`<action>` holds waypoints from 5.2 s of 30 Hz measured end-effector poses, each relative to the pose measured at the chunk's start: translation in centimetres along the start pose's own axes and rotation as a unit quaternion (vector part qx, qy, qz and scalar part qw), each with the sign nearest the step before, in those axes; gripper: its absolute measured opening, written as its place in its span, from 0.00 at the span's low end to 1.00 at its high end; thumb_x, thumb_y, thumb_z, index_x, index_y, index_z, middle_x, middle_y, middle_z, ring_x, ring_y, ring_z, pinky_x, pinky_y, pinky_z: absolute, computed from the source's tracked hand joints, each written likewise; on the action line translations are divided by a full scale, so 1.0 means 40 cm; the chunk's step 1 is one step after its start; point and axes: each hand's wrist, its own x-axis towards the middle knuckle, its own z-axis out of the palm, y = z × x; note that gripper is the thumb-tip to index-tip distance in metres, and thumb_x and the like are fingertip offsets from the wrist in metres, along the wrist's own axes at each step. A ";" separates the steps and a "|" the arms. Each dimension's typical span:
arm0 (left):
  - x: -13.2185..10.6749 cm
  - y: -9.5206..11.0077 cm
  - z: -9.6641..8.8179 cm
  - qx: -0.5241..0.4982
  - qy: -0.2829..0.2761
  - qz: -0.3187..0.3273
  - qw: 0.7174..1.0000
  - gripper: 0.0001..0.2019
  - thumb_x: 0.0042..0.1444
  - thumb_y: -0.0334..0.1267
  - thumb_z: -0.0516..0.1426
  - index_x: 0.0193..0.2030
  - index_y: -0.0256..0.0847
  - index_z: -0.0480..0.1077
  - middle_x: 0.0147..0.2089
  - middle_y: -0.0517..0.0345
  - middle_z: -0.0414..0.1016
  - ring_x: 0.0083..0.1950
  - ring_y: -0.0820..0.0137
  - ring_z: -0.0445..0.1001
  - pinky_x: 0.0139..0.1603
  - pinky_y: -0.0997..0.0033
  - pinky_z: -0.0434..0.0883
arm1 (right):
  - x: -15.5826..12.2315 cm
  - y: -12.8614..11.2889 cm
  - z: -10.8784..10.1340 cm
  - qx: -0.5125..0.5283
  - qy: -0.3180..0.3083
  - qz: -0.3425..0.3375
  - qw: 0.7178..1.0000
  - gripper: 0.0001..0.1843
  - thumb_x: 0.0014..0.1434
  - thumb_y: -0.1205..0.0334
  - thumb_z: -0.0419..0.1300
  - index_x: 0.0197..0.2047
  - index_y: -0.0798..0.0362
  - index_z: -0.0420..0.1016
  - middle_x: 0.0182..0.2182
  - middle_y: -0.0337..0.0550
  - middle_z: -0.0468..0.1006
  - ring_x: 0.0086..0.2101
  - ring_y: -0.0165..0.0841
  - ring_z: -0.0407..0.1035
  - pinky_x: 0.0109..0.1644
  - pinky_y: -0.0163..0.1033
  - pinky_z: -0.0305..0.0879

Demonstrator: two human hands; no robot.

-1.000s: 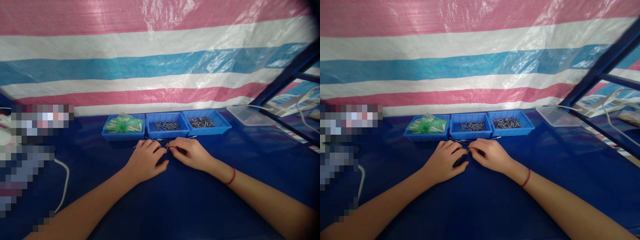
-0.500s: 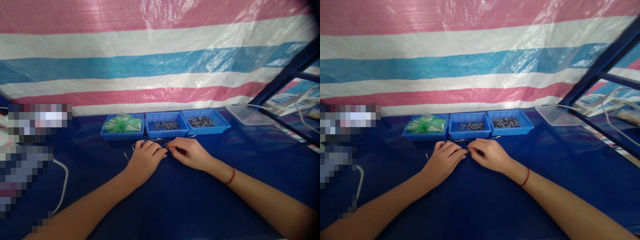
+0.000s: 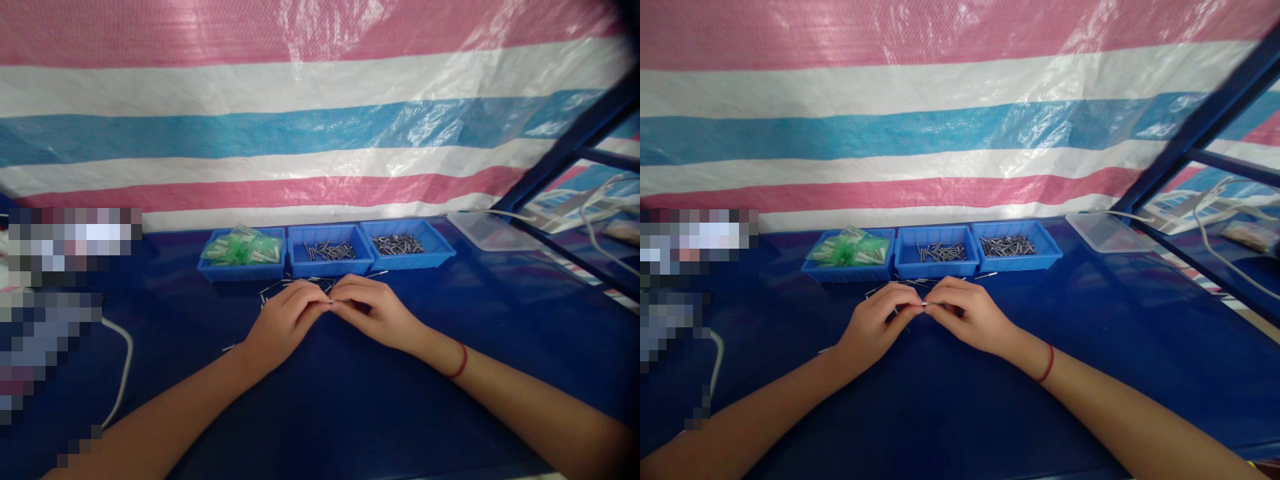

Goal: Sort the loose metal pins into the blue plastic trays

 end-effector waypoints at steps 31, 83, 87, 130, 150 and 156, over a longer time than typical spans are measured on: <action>0.006 -0.004 0.000 -0.006 -0.010 -0.026 1.000 0.03 0.60 0.33 0.56 0.41 0.40 0.70 0.38 0.55 0.73 0.37 0.73 0.73 0.39 0.74 0.71 | -0.011 -0.035 0.013 0.080 0.097 0.085 0.988 0.06 0.61 0.64 0.57 0.39 0.52 0.76 0.34 0.45 0.77 0.33 0.32 0.71 0.33 0.37 0.66; -0.147 0.086 -0.182 0.404 -0.236 -0.213 0.858 0.20 0.59 0.51 0.54 0.50 0.38 0.72 0.41 0.45 0.73 0.37 0.54 0.75 0.33 0.59 0.72 | 0.016 0.008 -0.123 -0.343 0.081 0.121 0.928 0.14 0.62 0.58 0.52 0.30 0.54 0.75 0.26 0.43 0.76 0.26 0.32 0.69 0.32 0.36 0.58; -0.171 0.072 -0.174 0.389 -0.246 -0.225 0.859 0.15 0.64 0.41 0.51 0.53 0.36 0.68 0.44 0.47 0.71 0.36 0.60 0.76 0.36 0.63 0.72 | 0.009 -0.003 -0.077 -0.287 0.026 0.097 0.953 0.14 0.63 0.59 0.52 0.30 0.54 0.75 0.26 0.42 0.76 0.26 0.31 0.68 0.32 0.35 0.59; -0.003 0.033 -0.034 -0.146 -0.017 -0.263 0.954 0.08 0.61 0.41 0.55 0.39 0.40 0.72 0.33 0.59 0.75 0.29 0.73 0.73 0.30 0.76 0.72 | 0.016 -0.070 0.063 0.028 0.043 0.095 0.994 0.04 0.60 0.67 0.56 0.34 0.52 0.72 0.26 0.38 0.70 0.25 0.27 0.63 0.29 0.33 0.61; -0.013 0.058 -0.127 0.072 -0.198 -0.182 0.960 0.24 0.61 0.49 0.53 0.63 0.48 0.60 0.60 0.51 0.67 0.58 0.59 0.69 0.58 0.55 0.68 | 0.018 -0.001 -0.092 -0.067 0.281 0.086 0.954 0.10 0.60 0.57 0.58 0.31 0.53 0.73 0.29 0.41 0.75 0.29 0.31 0.67 0.34 0.37 0.63; -0.138 0.020 -0.129 0.268 -0.154 -0.187 0.932 0.33 0.59 0.57 0.51 0.67 0.40 0.55 0.69 0.41 0.54 0.68 0.49 0.56 0.63 0.43 0.61 | -0.020 0.110 -0.231 -0.386 0.254 0.182 0.868 0.11 0.59 0.56 0.58 0.35 0.54 0.78 0.33 0.47 0.78 0.38 0.40 0.69 0.45 0.45 0.61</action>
